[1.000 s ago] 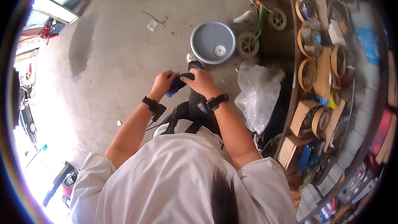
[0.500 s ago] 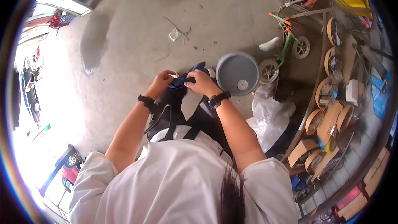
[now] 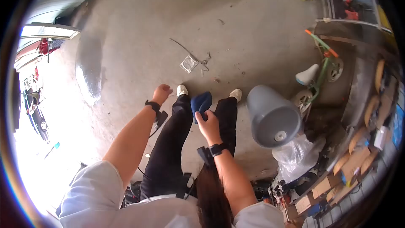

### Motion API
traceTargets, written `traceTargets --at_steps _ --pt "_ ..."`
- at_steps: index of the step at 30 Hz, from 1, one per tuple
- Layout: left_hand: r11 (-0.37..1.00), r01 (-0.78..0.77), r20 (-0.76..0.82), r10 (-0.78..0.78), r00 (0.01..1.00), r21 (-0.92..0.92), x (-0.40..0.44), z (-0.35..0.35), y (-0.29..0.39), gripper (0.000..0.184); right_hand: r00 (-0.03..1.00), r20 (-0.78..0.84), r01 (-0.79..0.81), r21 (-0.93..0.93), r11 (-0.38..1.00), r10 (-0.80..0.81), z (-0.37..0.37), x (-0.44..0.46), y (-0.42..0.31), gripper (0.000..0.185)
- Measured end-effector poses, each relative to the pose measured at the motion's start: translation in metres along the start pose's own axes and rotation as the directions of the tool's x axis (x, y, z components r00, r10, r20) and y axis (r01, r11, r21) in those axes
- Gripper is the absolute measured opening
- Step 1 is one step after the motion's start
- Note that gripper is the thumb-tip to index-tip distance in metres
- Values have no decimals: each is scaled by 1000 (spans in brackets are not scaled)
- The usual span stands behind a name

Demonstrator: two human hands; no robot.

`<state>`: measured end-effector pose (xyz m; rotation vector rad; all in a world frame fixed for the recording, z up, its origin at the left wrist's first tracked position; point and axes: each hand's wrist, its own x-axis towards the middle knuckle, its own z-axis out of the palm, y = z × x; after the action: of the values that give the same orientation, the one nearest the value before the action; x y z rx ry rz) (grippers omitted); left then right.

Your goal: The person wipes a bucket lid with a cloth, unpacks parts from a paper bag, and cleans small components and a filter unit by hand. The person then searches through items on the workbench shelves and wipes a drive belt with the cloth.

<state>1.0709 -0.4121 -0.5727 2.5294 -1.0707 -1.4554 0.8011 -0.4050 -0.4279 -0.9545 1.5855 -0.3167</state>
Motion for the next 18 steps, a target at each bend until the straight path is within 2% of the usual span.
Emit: traceTargets --at_steps 1,3,5,7,10,12,15,16,18 --pt "999 42 -7 -42 999 -3 23 4 -4 37 998 4 -64 48 997 64 15 14 8 41" --pt "997 53 -16 -52 999 54 77 21 -17 33 996 -9 -88 70 994 89 44 35 38 38" --pt "998 -8 -61 4 998 -68 138 61 -56 31 991 -8 -132 134 982 134 58 54 47 38" --pt "943 212 27 -213 977 -257 178 99 -67 36 967 34 -256 172 951 254 65 72 60 37" --pt "792 433 55 -456 888 -429 240 155 -108 43 920 93 -393 221 893 382 60 90 77 36" --pt "851 454 60 -455 889 -264 267 173 -111 41 898 129 -440 261 859 421 49 97 80 33" --pt "882 470 89 -468 879 -5 265 177 -70 42 948 1 -308 261 915 318 27 114 56 31" --pt "594 748 -30 -788 614 -296 255 178 -17 48 951 -7 -297 262 918 309 22 118 54 30" --pt "758 641 -46 -649 759 -120 293 196 -78 61 956 -42 -278 198 940 292 23 121 60 29"
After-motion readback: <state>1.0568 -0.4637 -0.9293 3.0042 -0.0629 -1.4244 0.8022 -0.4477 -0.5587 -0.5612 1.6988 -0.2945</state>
